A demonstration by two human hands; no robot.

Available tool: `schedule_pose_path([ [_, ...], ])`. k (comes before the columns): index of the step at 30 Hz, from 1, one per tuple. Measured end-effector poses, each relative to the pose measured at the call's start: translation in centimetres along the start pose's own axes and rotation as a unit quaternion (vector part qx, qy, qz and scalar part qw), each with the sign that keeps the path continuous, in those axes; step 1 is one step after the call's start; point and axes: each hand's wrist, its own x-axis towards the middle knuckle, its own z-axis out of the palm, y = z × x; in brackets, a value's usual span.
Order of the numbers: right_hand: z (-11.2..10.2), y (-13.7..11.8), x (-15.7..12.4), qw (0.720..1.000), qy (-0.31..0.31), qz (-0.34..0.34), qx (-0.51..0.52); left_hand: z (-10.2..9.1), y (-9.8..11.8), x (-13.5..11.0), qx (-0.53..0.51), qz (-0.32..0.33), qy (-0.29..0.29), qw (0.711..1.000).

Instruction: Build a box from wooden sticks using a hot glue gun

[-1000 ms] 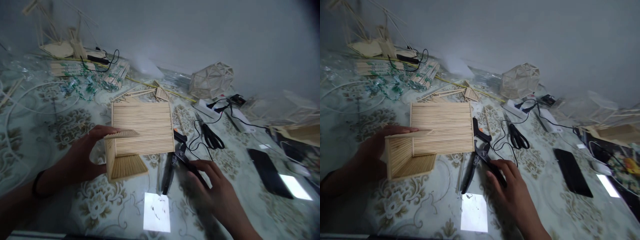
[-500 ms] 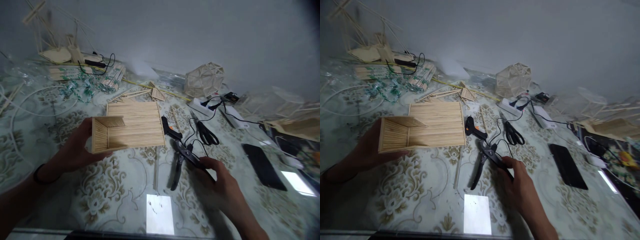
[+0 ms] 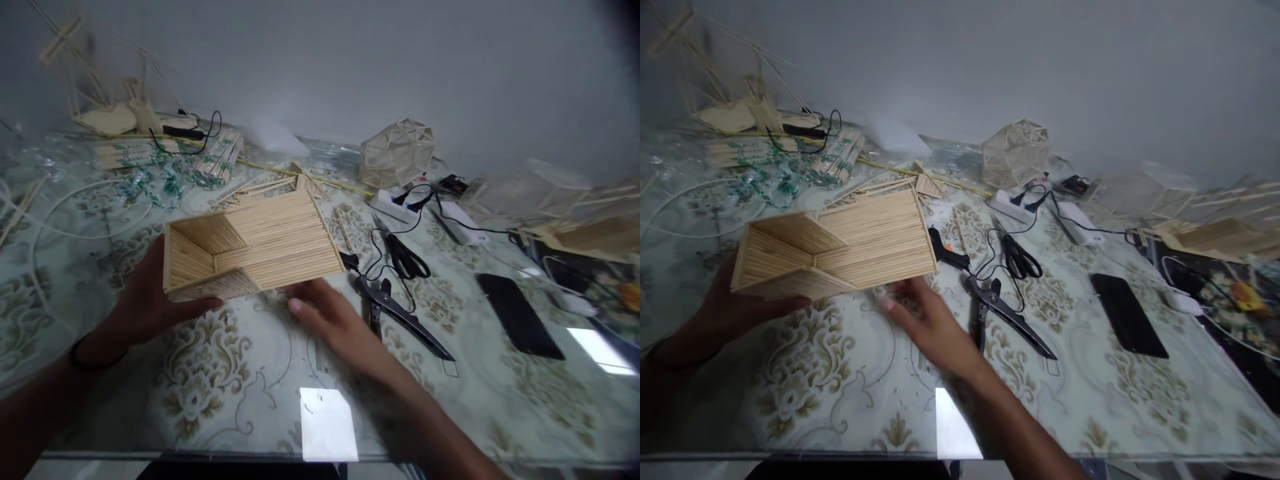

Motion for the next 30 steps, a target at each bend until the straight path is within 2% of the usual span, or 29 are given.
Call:
schedule_pose_path([
  [3,2.2,-1.9,0.8,0.993,-0.104,0.000,0.054,-0.1,0.3,0.2,-0.001,0.020,0.016,1.000],
  [5,1.8,-2.9,0.2,0.990,-0.126,0.011,0.064,-0.2,0.6,0.5,-0.012,0.042,0.020,0.999],
  [6,1.2,-3.3,-0.2,0.991,-0.115,0.015,0.067,-0.2,0.8,0.6,-0.021,0.054,0.017,0.998],
  [8,-0.7,-3.5,-0.5,0.997,-0.040,-0.006,0.071,-0.2,1.0,0.8,-0.043,0.080,0.005,0.996],
  [11,-3.5,-3.2,0.1,0.989,0.108,-0.086,0.058,0.0,1.1,0.7,-0.077,0.117,-0.022,0.990],
  [14,-4.6,-2.7,1.5,0.977,0.168,-0.128,-0.018,0.3,1.3,0.3,-0.102,0.135,-0.051,0.984],
  [18,-3.1,-2.2,3.2,0.955,0.134,-0.181,-0.192,0.8,1.8,0.0,-0.120,0.151,-0.088,0.977],
  [23,-0.7,0.0,4.5,0.941,0.079,-0.192,-0.267,2.0,2.0,-0.4,-0.114,0.133,-0.119,0.977],
  [30,0.0,2.6,4.6,0.923,0.048,-0.183,-0.336,3.5,1.3,-1.1,-0.112,0.037,-0.159,0.980],
])
